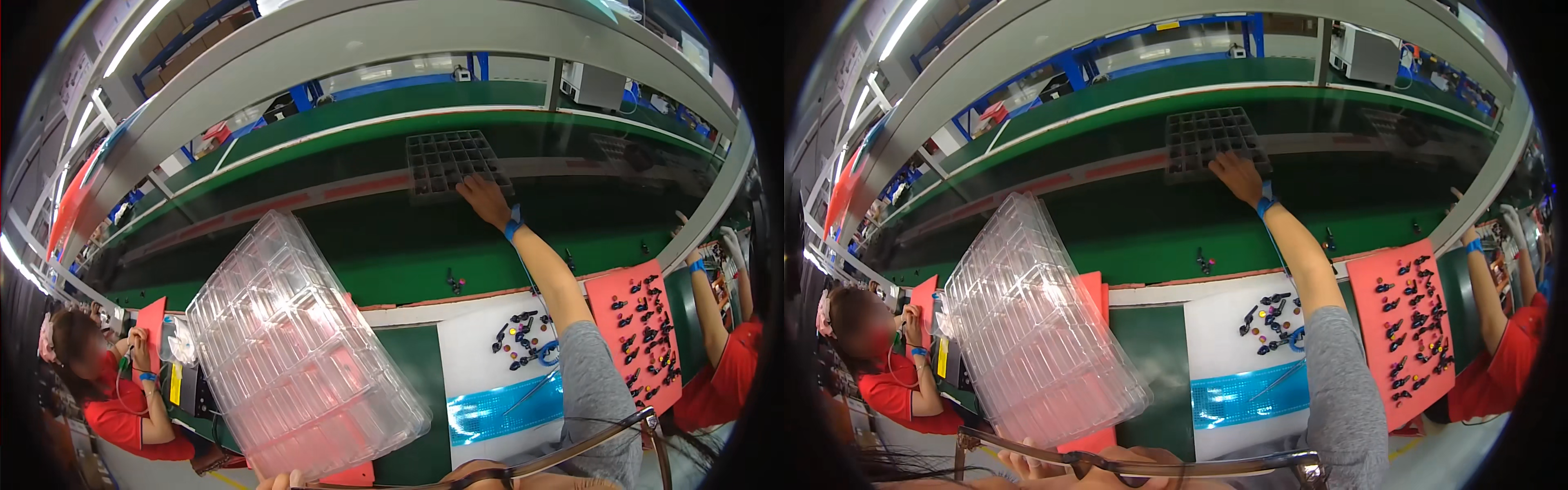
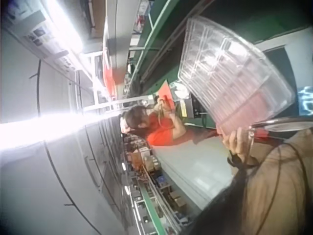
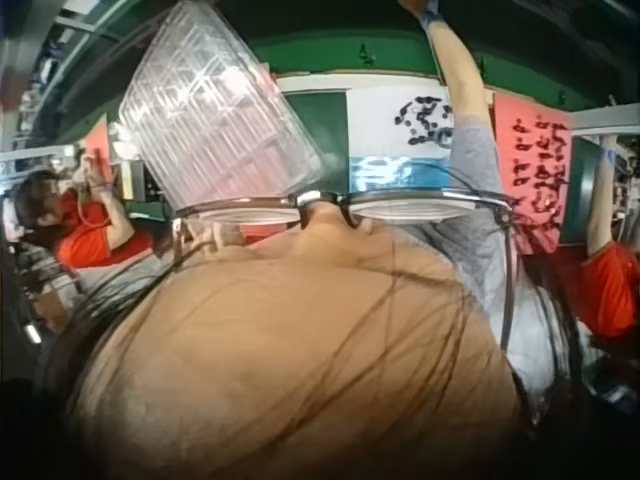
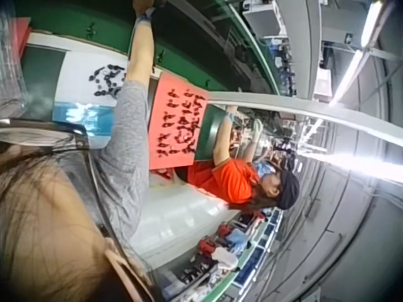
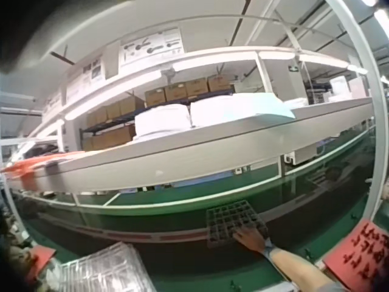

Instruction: The person takes clear plastic trays from an overhead shelf, loads small components into the compartments of the trays by hand, and places the filled trays back onto the shelf.

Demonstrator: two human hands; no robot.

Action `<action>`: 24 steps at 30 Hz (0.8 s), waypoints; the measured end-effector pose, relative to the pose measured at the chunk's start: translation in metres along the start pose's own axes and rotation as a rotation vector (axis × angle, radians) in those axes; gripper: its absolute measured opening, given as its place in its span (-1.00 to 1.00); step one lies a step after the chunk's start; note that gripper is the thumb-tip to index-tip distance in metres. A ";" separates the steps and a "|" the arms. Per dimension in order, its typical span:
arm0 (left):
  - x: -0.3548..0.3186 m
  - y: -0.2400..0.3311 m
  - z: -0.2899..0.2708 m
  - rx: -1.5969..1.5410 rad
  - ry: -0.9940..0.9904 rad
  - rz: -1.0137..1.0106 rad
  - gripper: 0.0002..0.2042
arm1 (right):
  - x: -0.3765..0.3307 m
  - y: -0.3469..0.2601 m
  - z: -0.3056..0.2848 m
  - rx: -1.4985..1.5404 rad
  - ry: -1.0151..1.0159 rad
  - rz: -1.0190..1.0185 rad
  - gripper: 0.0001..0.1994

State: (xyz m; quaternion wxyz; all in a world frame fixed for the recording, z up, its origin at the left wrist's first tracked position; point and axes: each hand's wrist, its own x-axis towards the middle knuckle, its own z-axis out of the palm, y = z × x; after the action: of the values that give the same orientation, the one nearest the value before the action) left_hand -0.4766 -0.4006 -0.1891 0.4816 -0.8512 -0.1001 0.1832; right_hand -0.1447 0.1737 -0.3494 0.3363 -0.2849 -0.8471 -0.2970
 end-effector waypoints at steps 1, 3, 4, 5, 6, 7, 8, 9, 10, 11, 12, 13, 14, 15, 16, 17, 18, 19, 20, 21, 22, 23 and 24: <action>-0.001 -0.001 0.001 -0.008 0.009 0.001 -0.64 | -0.006 0.001 0.001 -0.027 -0.077 -0.010 -0.76; 0.000 -0.004 0.010 0.036 -0.009 -0.110 -0.58 | -0.019 0.014 0.000 -0.077 -0.167 -0.014 -0.73; 0.024 -0.008 -0.022 0.036 -0.067 -0.096 -0.58 | -0.006 0.001 0.010 0.098 -0.120 0.008 -0.71; 0.056 0.010 -0.025 -0.272 -0.052 -0.843 -0.59 | -0.012 0.008 0.007 0.204 -0.128 0.032 -0.70; 0.072 0.023 -0.025 -0.605 -0.042 -1.579 -0.61 | -0.017 0.015 0.003 0.186 -0.147 0.032 -0.70; 0.054 0.012 -0.022 -0.591 -0.054 -1.579 -0.61 | -0.010 0.012 -0.002 0.272 -0.236 0.050 -0.66; 0.019 -0.007 -0.014 -0.288 -0.035 -0.798 -0.62 | -0.002 0.009 -0.006 0.360 -0.323 0.064 -0.63; -0.001 -0.014 -0.014 0.000 -0.026 -0.010 -0.64 | 0.007 0.006 -0.011 0.379 -0.307 0.060 -0.63; 0.012 0.012 0.008 -0.002 0.041 -0.028 -0.64 | -0.005 0.024 -0.023 0.399 -0.387 0.069 -0.60; 0.051 0.023 -0.022 -0.251 0.021 -0.807 -0.66 | 0.007 0.015 -0.019 0.510 -0.398 0.056 -0.57; 0.068 0.040 -0.022 -0.516 0.063 -1.591 -0.67 | 0.001 0.019 -0.022 0.494 -0.408 0.061 -0.57; 0.065 0.048 -0.014 -0.529 0.077 -1.590 -0.67 | -0.003 0.023 -0.025 0.520 -0.419 0.083 -0.62; 0.063 0.050 -0.015 -0.522 0.117 -1.502 -0.69 | -0.003 0.023 -0.027 0.562 -0.413 0.098 -0.66; 0.061 0.047 -0.018 -0.509 0.155 -1.414 -0.70 | -0.003 0.026 -0.021 0.565 -0.402 0.094 -0.66; 0.041 0.035 -0.016 -0.496 0.154 -1.413 -0.70 | -0.001 0.026 -0.013 0.591 -0.396 0.111 -0.68; 0.010 0.014 -0.002 -0.268 0.100 -0.686 -0.72 | 0.001 0.023 -0.011 0.615 -0.405 0.134 -0.71; -0.007 0.003 0.008 -0.034 0.046 0.038 -0.75 | 0.000 0.022 -0.011 0.613 -0.410 0.136 -0.71; -0.009 0.005 0.014 -0.038 0.053 0.038 -0.75 | -0.002 0.022 -0.012 0.482 -0.361 0.090 -0.73; -0.008 0.009 0.012 -0.046 0.059 -0.078 -0.75 | 0.002 0.018 -0.014 0.360 -0.299 0.039 -0.73; -0.005 0.012 0.011 -0.054 0.067 -0.193 -0.75 | 0.006 0.016 -0.018 0.363 -0.295 0.038 -0.73; -0.002 0.016 0.011 -0.063 0.077 -0.309 -0.75 | 0.009 0.014 -0.021 0.336 -0.279 0.098 -0.74; 0.003 0.023 0.009 -0.071 0.088 -0.424 -0.75 | 0.008 0.015 -0.023 0.308 -0.261 0.158 -0.73; 0.008 0.031 0.008 -0.080 0.100 -0.540 -0.75 | 0.007 0.016 -0.025 0.309 -0.261 0.159 -0.73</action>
State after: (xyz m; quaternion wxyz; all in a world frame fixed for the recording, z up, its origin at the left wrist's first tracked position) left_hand -0.4724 -0.4076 -0.2207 0.4835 -0.8199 -0.3065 0.0022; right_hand -0.1278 0.1691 -0.3241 0.2859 -0.3319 -0.8937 -0.0966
